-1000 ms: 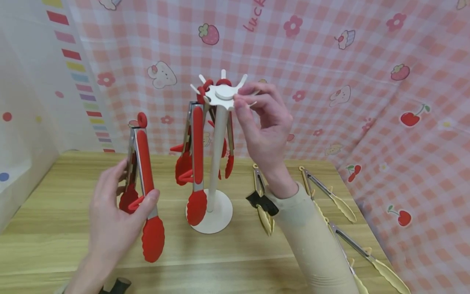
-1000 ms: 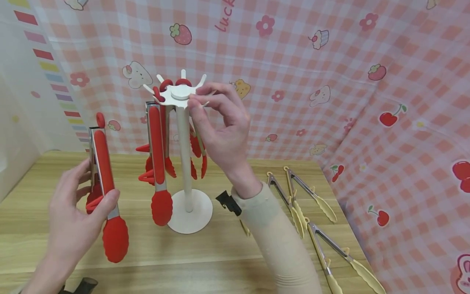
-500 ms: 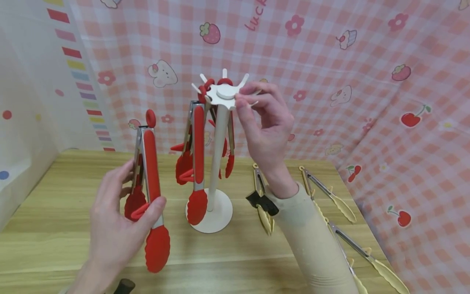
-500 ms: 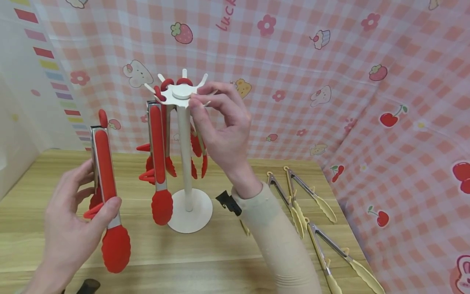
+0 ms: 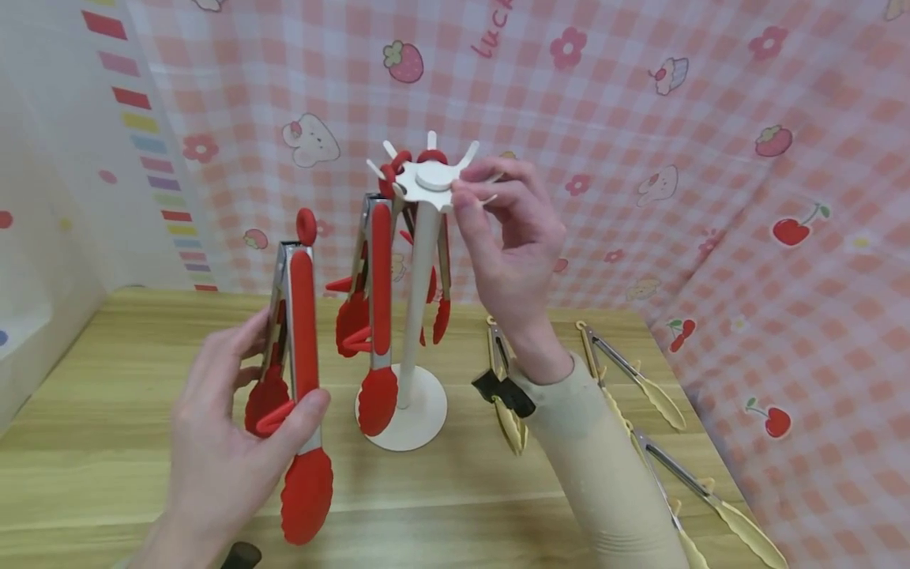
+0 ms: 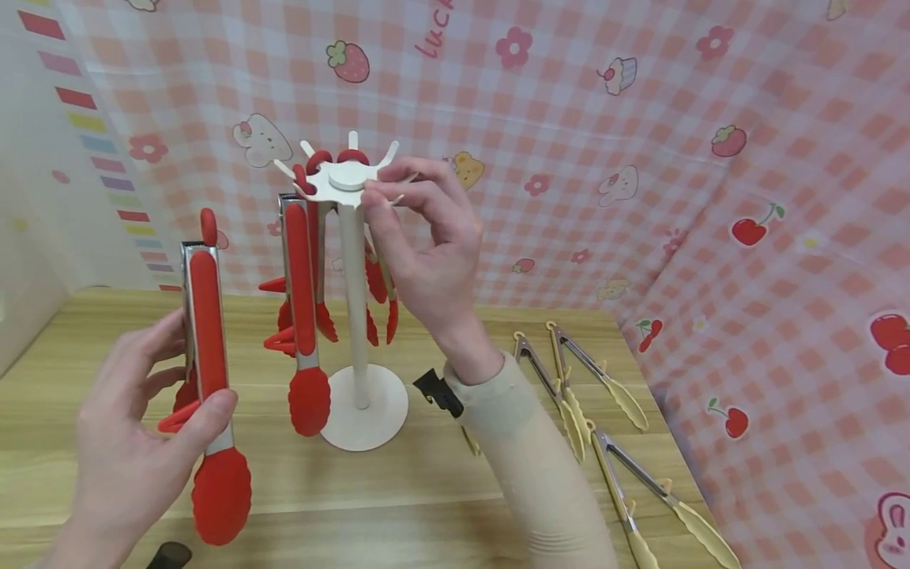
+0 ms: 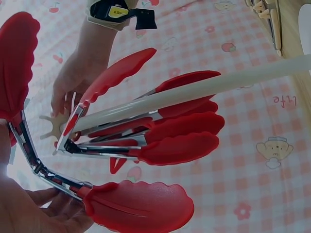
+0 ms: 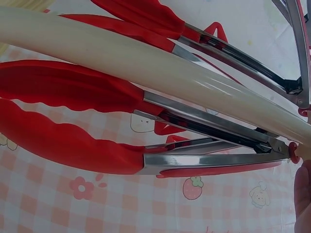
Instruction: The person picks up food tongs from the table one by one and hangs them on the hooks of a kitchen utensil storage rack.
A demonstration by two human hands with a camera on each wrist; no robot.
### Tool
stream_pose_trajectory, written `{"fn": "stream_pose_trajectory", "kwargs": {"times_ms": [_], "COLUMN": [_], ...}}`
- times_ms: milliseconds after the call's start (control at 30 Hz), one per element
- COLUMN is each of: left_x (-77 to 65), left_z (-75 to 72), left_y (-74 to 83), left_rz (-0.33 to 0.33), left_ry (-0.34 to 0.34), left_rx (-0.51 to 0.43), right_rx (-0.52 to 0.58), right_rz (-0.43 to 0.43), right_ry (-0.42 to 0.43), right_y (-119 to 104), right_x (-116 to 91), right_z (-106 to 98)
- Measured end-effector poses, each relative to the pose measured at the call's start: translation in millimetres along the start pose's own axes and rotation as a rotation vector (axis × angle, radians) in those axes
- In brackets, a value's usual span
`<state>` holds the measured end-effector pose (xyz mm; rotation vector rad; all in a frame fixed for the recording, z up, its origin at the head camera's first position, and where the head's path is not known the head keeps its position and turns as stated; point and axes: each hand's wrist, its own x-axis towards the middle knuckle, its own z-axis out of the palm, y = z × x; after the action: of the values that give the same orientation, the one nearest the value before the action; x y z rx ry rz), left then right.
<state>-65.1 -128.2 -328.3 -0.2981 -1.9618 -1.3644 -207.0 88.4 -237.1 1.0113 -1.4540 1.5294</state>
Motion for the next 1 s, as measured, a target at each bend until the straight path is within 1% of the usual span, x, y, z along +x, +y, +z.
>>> {"fn": "stream_pose_trajectory", "kwargs": {"times_ms": [133, 367, 600, 833, 1000], "left_x": [0.5, 0.7, -1.8, -3.6, -2.6], "left_z": [0.4, 0.7, -1.0, 0.2, 5.4], "left_y": [1.3, 7.6, 19.5, 25.9, 30.6], "left_rz": [0.003, 0.013, -0.018, 0.022, 0.045], "left_ry": [-0.004, -0.017, -0.066, -0.096, -0.104], "left_rx": [0.001, 0.044, 0.084, 0.103, 0.085], "right_rx": [0.008, 0.003, 0.000, -0.001, -0.005], "right_rz": [0.003, 0.008, 0.011, 0.010, 0.011], "right_ry": [0.003, 0.002, -0.002, -0.007, -0.002], "right_y": [-0.3, -1.9, -1.4, -1.0, -1.1], "right_x": [0.1, 0.6, 0.1, 0.0, -0.3], "right_z": [0.6, 0.2, 0.2, 0.5, 0.4]}}
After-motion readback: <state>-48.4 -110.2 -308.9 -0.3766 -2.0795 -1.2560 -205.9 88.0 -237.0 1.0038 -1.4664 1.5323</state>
